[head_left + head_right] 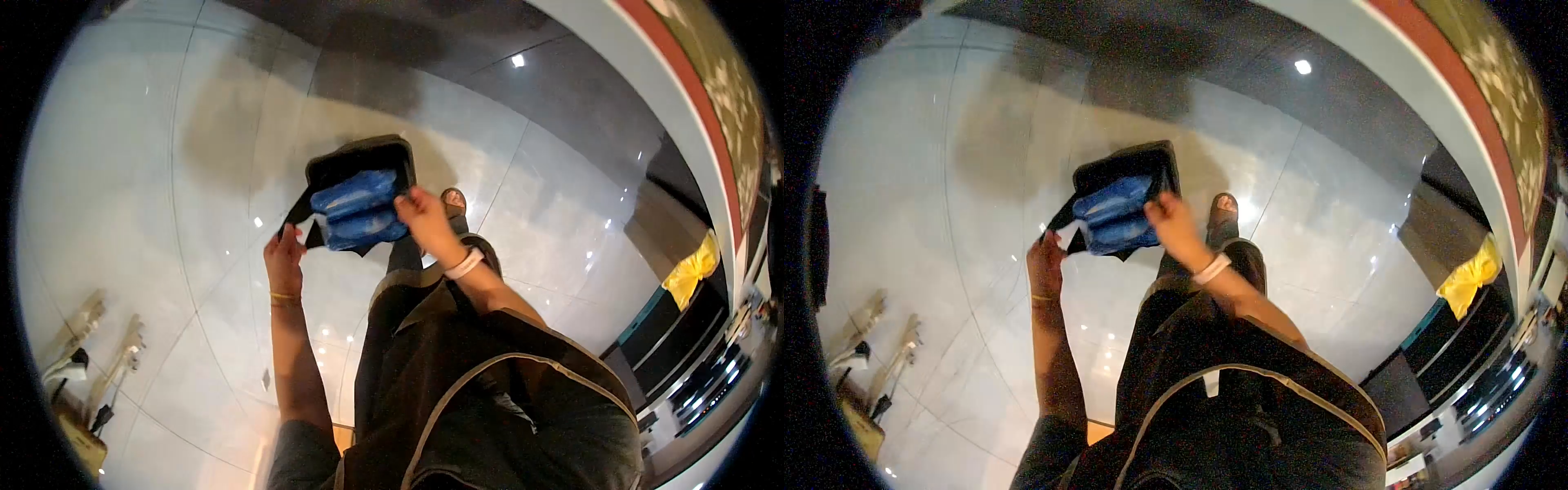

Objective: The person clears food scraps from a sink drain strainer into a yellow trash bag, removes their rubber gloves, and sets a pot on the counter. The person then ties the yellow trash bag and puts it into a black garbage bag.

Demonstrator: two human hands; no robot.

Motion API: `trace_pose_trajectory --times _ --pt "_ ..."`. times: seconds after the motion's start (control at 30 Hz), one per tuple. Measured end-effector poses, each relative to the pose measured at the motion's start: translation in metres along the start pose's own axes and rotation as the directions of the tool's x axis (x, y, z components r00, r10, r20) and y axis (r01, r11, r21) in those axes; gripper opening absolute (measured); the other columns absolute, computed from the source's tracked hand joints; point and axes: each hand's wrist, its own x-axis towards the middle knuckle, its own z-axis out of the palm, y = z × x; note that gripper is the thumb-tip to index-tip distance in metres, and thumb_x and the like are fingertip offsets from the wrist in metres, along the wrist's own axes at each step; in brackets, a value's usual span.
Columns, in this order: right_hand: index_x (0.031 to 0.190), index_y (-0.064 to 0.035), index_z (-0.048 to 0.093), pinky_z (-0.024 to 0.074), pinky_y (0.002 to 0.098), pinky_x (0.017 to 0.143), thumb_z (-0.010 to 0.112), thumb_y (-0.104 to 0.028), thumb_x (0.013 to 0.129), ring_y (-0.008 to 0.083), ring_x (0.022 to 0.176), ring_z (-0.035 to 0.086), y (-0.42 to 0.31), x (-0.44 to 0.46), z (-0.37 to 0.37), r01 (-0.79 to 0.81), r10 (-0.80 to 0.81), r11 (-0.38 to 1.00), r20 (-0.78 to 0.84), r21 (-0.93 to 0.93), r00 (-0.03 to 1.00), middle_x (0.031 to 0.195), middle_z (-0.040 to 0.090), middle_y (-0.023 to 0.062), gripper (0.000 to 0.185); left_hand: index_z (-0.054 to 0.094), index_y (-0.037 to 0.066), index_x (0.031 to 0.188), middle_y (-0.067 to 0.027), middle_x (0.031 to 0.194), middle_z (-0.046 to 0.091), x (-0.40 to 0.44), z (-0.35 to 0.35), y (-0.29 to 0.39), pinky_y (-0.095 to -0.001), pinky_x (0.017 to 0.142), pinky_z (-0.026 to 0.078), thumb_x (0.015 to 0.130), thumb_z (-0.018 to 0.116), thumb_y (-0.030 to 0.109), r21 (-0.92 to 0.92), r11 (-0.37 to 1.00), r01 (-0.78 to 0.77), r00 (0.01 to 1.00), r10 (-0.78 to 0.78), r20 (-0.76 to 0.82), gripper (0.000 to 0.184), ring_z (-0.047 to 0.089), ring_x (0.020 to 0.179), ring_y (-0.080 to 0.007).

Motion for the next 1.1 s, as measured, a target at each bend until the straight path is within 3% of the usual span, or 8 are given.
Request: trace_pose_trajectory --times 0.23,0.33,0.47,0.57,0.67,0.8,1.0,1.1 --pt "0.071 -0.0022 0.04 0.0324 0.0324 0.048 0.055 -0.016 0.087 0.0179 0.051 0.037 -0.071 -0.1 0.046 0.276 -0.283 0.93 0.006 -0.242 0.959 0.058 0.036 0.0103 0.026 0.053 0.004 0.072 0.0062 0.049 0.032 -0.077 -0.047 0.049 -0.0216 0.044 0.023 0.091 0.053 0.024 0.025 0.989 -0.146 0.989 0.146 0.006 0.028 0.025 0.043 -0.0047" --pt "0.077 -0.0005 0.041 0.0355 0.0453 0.051 0.052 -0.017 0.086 0.0437 0.062 0.049 -0.123 -0.141 0.051 0.3 -0.292 0.945 0.078 -0.131 0.953 0.063 0.044 0.0237 0.022 0.053 0.005 0.072 0.0065 0.049 0.031 -0.114 -0.067 0.088 -0.0213 0.042 0.019 0.092 0.052 0.023 -0.141 0.98 -0.141 0.99 0.143 0.009 0.027 0.022 0.042 -0.0039" --pt "0.078 -0.0018 0.041 0.0355 0.0448 0.049 0.053 -0.017 0.086 0.0426 0.058 0.049 -0.171 -0.201 0.033 0.306 -0.298 0.951 0.128 -0.044 0.946 0.061 0.043 0.0219 0.02 0.052 0.002 0.075 0.0059 0.049 0.032 -0.169 -0.079 0.136 -0.0206 0.04 0.017 0.093 0.05 0.022 -0.093 0.968 -0.232 0.973 0.231 -0.015 0.026 0.023 0.041 -0.0032" --pt "0.072 -0.0023 0.041 0.0292 0.0304 0.043 0.055 -0.012 0.087 0.0158 0.045 0.033 -0.193 -0.252 0.015 0.321 -0.323 0.946 0.071 0.037 0.944 0.054 0.034 0.01 0.022 0.052 0.003 0.078 0.0049 0.049 0.034 -0.206 -0.078 0.168 -0.0195 0.039 0.019 0.094 0.048 0.023 -0.089 0.953 -0.29 0.951 0.298 0.082 0.026 0.025 0.04 -0.0032" --pt "0.074 -0.0035 0.039 0.0347 0.0361 0.043 0.058 -0.015 0.086 0.0314 0.045 0.042 -0.209 -0.302 -0.012 0.274 -0.274 0.961 -0.01 0.031 0.962 0.056 0.039 0.0163 0.025 0.054 0.001 0.085 0.0035 0.049 0.039 -0.235 -0.059 0.197 -0.0183 0.035 0.019 0.093 0.049 0.02 -0.013 0.95 -0.313 0.944 0.313 0.109 0.021 0.026 0.037 -0.0033" --pt "0.074 -0.0038 0.045 0.0324 0.0211 0.045 0.055 -0.014 0.09 0.0032 0.052 0.038 -0.202 -0.362 -0.05 0.211 -0.162 0.912 -0.163 0.351 0.973 0.059 0.045 -0.0035 0.021 0.056 0.001 0.086 0.0025 0.053 0.044 -0.254 -0.028 0.213 -0.017 0.034 0.018 0.091 0.051 0.018 0.126 0.943 -0.308 0.941 0.283 0.187 0.018 0.028 0.035 -0.0026" --pt "0.074 -0.0059 0.039 0.0305 0.0213 0.044 0.052 -0.012 0.091 0.004 0.053 0.036 -0.17 -0.392 -0.081 0.12 0.022 0.846 -0.258 0.52 0.966 0.06 0.041 -0.0031 0.022 0.056 0.002 0.084 0.0017 0.063 0.051 -0.204 0.028 0.133 -0.0168 0.041 0.028 0.089 0.055 0.019 0.25 0.95 -0.187 0.94 0.099 0.326 0.018 0.038 0.046 -0.0037" --pt "0.072 -0.0071 0.038 0.0305 0.0218 0.044 0.052 -0.011 0.09 0.004 0.052 0.036 -0.137 -0.393 -0.113 0.148 -0.055 0.925 -0.263 0.349 0.963 0.06 0.04 -0.0033 0.023 0.056 0.004 0.086 0.0003 0.064 0.052 -0.158 0.069 0.046 -0.021 0.047 0.034 0.089 0.055 0.019 -0.026 0.991 0.131 0.925 -0.113 0.362 0.016 0.043 0.049 -0.0078"
